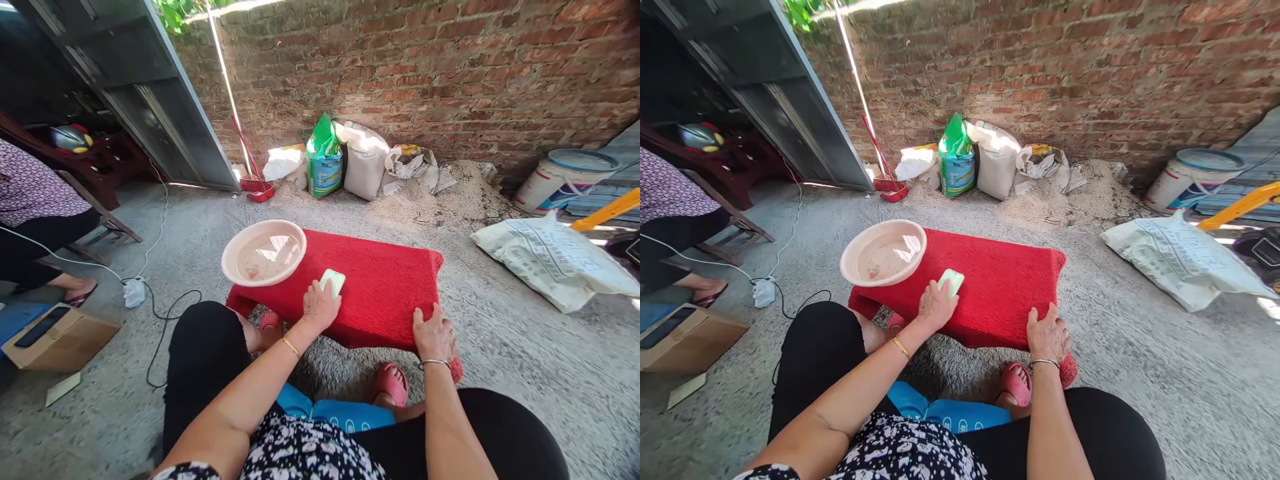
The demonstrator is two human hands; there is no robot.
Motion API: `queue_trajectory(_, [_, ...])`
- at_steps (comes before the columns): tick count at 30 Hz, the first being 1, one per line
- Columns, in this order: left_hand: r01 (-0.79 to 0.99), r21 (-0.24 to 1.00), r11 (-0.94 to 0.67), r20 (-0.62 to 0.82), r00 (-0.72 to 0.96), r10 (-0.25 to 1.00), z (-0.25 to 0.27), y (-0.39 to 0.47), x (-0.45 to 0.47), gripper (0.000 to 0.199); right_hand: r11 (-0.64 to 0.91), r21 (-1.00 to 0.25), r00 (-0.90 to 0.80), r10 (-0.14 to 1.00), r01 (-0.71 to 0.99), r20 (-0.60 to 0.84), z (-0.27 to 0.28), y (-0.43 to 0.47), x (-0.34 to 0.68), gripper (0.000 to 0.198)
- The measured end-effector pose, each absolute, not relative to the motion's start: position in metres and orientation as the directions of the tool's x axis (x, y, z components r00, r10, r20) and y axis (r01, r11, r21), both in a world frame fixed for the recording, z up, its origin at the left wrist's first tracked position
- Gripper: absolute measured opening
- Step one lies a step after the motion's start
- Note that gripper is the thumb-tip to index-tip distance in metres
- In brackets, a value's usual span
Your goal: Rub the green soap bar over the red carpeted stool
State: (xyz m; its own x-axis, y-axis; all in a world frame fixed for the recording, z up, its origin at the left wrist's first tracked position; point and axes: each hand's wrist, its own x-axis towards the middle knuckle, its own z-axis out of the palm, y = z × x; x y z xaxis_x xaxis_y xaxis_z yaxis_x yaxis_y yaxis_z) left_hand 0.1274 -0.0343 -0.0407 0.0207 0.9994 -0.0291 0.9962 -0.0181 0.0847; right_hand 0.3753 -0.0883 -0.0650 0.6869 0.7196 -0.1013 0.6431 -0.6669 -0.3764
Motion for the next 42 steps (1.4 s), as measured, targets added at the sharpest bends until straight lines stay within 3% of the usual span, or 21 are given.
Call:
queue_trajectory(4, [0.96, 0.145, -0.238, -0.049, 0.248, 0.968, -0.05, -0.059, 0.167, 0.06, -0.667, -0.377, 0.688, 0.719, 0.642, -0.1, -0.067, -0.088, 0.376, 0.062])
queue_trajectory(7, [0.933, 0.197, -0.301, -0.048, 0.315, 0.948, -0.045, -0.06, 0.167, 0.057, -0.668, -0.38, 0.689, 0.718, 0.64, -0.103, -0.067, -0.088, 0.377, 0.062])
queue_trajectory(14, [0.997, 0.077, 0.021, -0.013, -0.02, 1.0, -0.029, -0.026, 0.097, 0.054, -0.671, -0.37, 0.694, 0.714, 0.642, -0.091, -0.063, -0.088, 0.374, 0.06])
queue_trajectory(17, [0.996, 0.064, 0.058, -0.027, -0.056, 0.998, -0.034, -0.026, 0.09, 0.056, -0.675, -0.36, 0.697, 0.712, 0.644, -0.088, -0.061, -0.089, 0.373, 0.06])
queue_trajectory(21, [0.992, 0.054, -0.118, -0.03, 0.12, 0.992, -0.042, -0.051, 0.126, 0.06, -0.678, -0.354, 0.7, 0.709, 0.644, -0.084, -0.061, -0.089, 0.373, 0.06])
queue_trajectory(27, [0.922, 0.162, -0.352, -0.074, 0.367, 0.927, -0.042, -0.076, 0.166, 0.06, -0.69, -0.359, 0.701, 0.703, 0.629, -0.123, -0.06, -0.088, 0.374, 0.061])
queue_trajectory(29, [0.935, 0.181, -0.306, -0.077, 0.324, 0.943, -0.039, -0.068, 0.154, 0.057, -0.687, -0.359, 0.701, 0.704, 0.632, -0.113, -0.059, -0.089, 0.373, 0.061])
queue_trajectory(36, [0.993, 0.09, 0.079, -0.033, -0.077, 0.997, -0.034, -0.022, 0.087, 0.055, -0.672, -0.365, 0.695, 0.714, 0.644, -0.088, -0.06, -0.089, 0.372, 0.059])
queue_trajectory(38, [0.995, 0.065, 0.07, -0.04, -0.068, 0.997, -0.036, -0.024, 0.092, 0.056, -0.673, -0.365, 0.694, 0.714, 0.643, -0.093, -0.061, -0.089, 0.372, 0.06])
queue_trajectory(42, [0.993, 0.057, -0.099, -0.053, 0.102, 0.993, -0.042, -0.048, 0.135, 0.06, -0.666, -0.367, 0.688, 0.72, 0.65, -0.089, -0.063, -0.089, 0.373, 0.06])
